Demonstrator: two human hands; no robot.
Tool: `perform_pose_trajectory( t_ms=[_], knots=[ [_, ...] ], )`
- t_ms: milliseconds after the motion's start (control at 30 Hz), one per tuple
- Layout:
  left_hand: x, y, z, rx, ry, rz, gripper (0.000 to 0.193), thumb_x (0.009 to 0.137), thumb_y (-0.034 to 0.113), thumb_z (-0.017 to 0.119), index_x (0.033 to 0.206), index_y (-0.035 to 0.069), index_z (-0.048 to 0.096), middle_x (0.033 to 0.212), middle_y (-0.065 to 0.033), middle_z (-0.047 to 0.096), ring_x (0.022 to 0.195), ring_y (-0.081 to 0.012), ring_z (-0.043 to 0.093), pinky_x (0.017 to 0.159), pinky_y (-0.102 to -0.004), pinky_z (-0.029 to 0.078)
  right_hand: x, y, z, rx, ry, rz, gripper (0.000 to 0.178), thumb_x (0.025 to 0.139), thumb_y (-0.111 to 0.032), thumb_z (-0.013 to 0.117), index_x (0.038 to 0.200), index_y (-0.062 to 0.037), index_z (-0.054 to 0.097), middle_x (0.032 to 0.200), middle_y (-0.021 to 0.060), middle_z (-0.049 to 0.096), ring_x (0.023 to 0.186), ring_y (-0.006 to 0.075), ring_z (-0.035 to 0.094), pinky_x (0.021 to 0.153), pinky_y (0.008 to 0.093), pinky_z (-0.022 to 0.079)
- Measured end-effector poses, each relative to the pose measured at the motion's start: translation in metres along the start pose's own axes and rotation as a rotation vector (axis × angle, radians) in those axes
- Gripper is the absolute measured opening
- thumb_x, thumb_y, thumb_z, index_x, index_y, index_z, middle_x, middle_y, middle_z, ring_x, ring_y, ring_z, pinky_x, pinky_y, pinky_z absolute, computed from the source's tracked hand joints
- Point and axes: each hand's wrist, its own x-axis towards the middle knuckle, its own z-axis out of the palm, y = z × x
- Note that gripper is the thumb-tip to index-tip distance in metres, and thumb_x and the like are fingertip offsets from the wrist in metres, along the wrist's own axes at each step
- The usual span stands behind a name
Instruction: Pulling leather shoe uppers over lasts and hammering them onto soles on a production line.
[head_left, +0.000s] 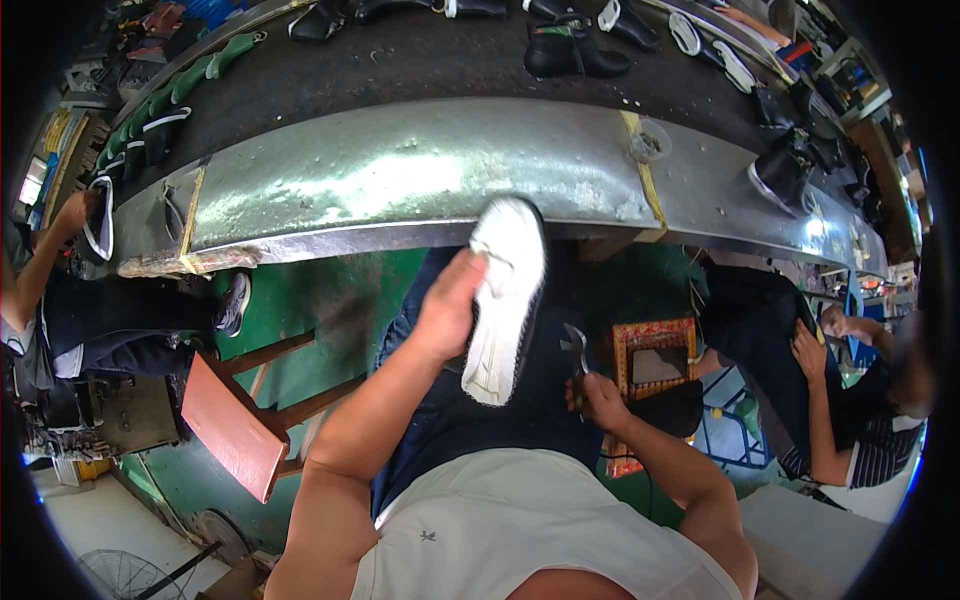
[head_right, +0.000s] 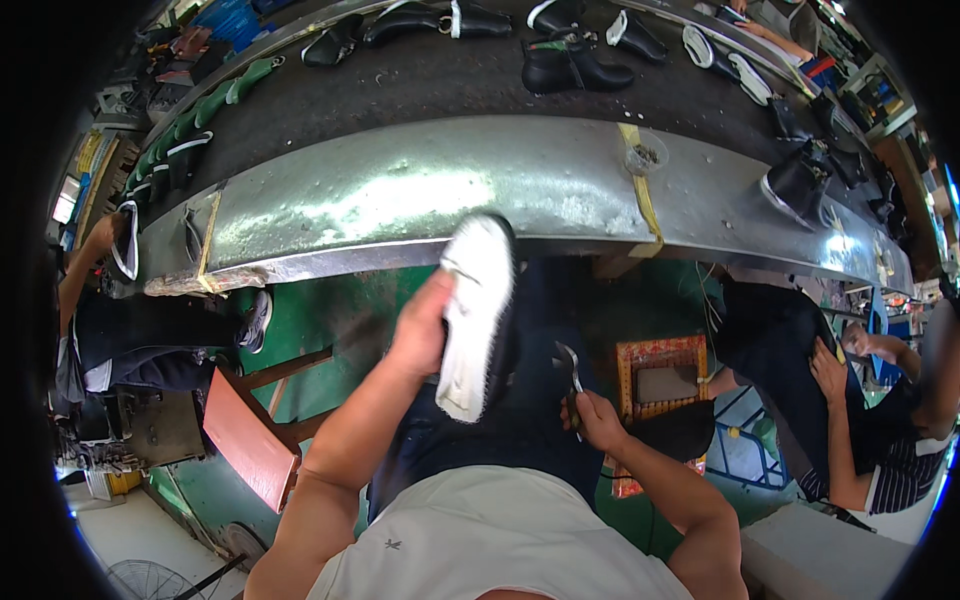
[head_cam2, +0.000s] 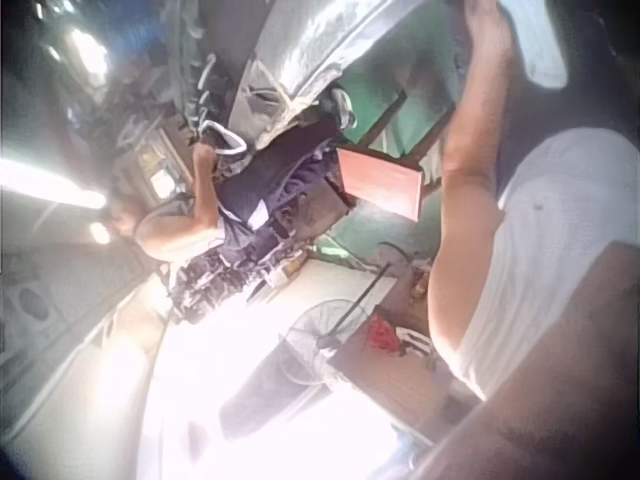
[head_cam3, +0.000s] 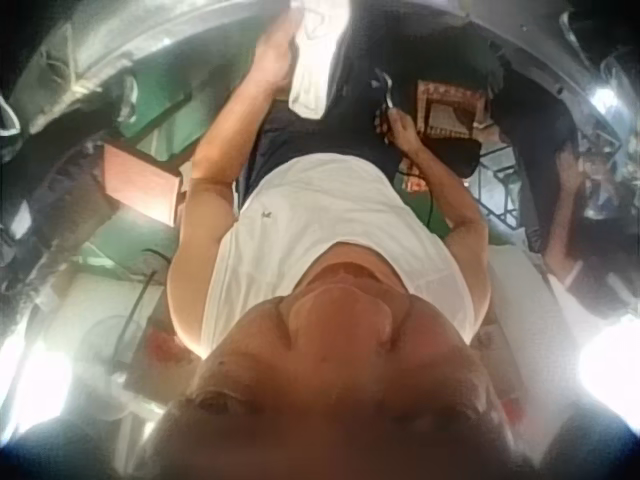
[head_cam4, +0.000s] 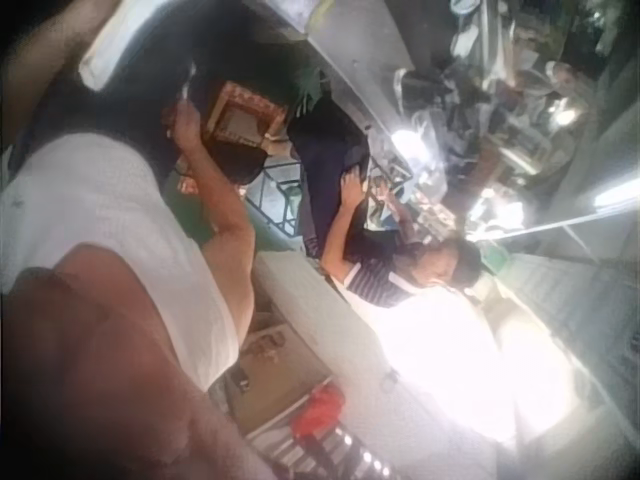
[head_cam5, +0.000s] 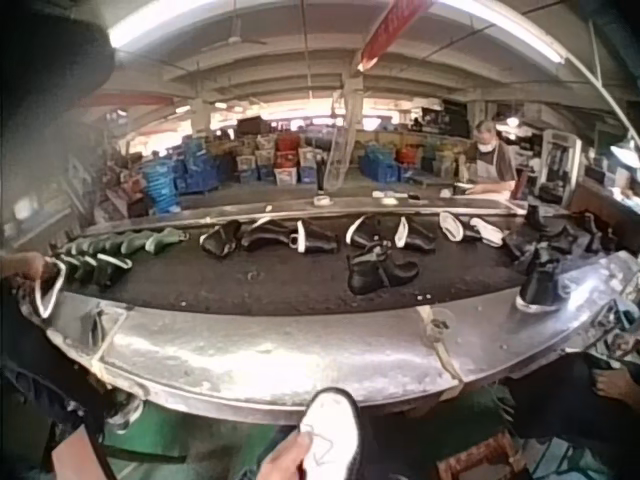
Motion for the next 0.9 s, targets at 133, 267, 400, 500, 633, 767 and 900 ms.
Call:
perform_pose_trajectory(
  t_ms=[133, 267, 400, 500, 633, 767, 900],
  knots=[
    [0.024, 0.08, 0.008, -0.362, -0.266, -0.062, 0.061, 0.105, 0.051, 0.045, 0.142, 0.002, 0.049, 0.135, -0.0174, 0.061, 0.125, -0.0288, 0.06, 0.109, -0.0465, 0.047, 0.012, -0.017, 0.002, -0.106, -0.005, 0.057, 0.057, 0.107, -0.054, 0.038, 0.114, -0.001, 0.059, 0.094, 0.009, 0.065, 0.081, 0.0189, 0.065, 0.074, 0.0336, 0.052],
    [0.037, 0.072, 0.039, -0.251, 0.057, -0.038, 0.07, 0.104, 0.059, 0.04, 0.145, 0.003, 0.046, 0.139, -0.018, 0.059, 0.124, -0.0299, 0.061, 0.107, -0.0469, 0.048, 0.019, -0.008, -0.002, -0.072, -0.038, 0.054, 0.056, 0.107, -0.053, 0.037, 0.113, -0.0009, 0.059, 0.093, 0.0089, 0.065, 0.081, 0.0188, 0.065, 0.073, 0.0334, 0.052],
    [0.079, 0.077, 0.017, -0.308, -0.009, -0.044, 0.07, 0.104, 0.059, 0.04, 0.144, 0.002, 0.048, 0.138, -0.0192, 0.059, 0.121, -0.0319, 0.062, 0.106, -0.0483, 0.05, 0.029, -0.017, 0.001, -0.107, -0.1, 0.073, 0.052, 0.109, -0.047, 0.036, 0.112, 0.0002, 0.059, 0.093, 0.0089, 0.066, 0.079, 0.0177, 0.065, 0.073, 0.0329, 0.052],
    [0.135, 0.118, 0.036, -0.294, -0.067, -0.014, 0.072, 0.103, 0.062, 0.037, 0.141, 0.002, 0.052, 0.129, -0.0203, 0.064, 0.115, -0.035, 0.065, 0.101, -0.0493, 0.053, 0.026, -0.038, -0.004, -0.136, -0.091, 0.115, 0.05, 0.11, -0.043, 0.036, 0.11, 0.0012, 0.059, 0.092, 0.0088, 0.066, 0.078, 0.0168, 0.066, 0.072, 0.0321, 0.053],
    [0.268, 0.185, 0.028, 0.128, 0.017, -0.065, 0.072, 0.103, 0.062, 0.039, 0.142, 0.003, 0.052, 0.134, -0.0188, 0.062, 0.12, -0.0304, 0.063, 0.107, -0.0488, 0.048, 0.044, -0.055, -0.011, -0.116, -0.09, 0.219, 0.051, 0.109, -0.044, 0.036, 0.111, 0.0016, 0.059, 0.091, 0.0087, 0.067, 0.076, 0.0166, 0.067, 0.068, 0.031, 0.052],
    [0.339, 0.157, 0.016, 0.313, -0.002, -0.022, 0.074, 0.105, 0.063, 0.033, 0.146, 0.003, 0.05, 0.144, -0.0152, 0.056, 0.134, -0.0287, 0.051, 0.117, -0.0387, 0.033, 0.056, -0.056, -0.023, -0.116, -0.098, 0.185, 0.053, 0.109, -0.045, 0.035, 0.112, 0.0017, 0.06, 0.091, 0.0086, 0.068, 0.076, 0.0161, 0.068, 0.064, 0.0302, 0.052],
    [0.411, 0.115, -0.004, 0.506, 0.123, 0.228, 0.082, 0.103, 0.065, 0.034, 0.157, 0.004, 0.031, 0.162, -0.0161, 0.034, 0.149, -0.0251, 0.03, 0.121, -0.0336, 0.022, 0.082, -0.068, -0.031, -0.118, -0.139, 0.214, 0.06, 0.108, -0.053, 0.033, 0.113, 0.0004, 0.06, 0.092, 0.0082, 0.069, 0.076, 0.0151, 0.068, 0.057, 0.0268, 0.049]
  ],
)
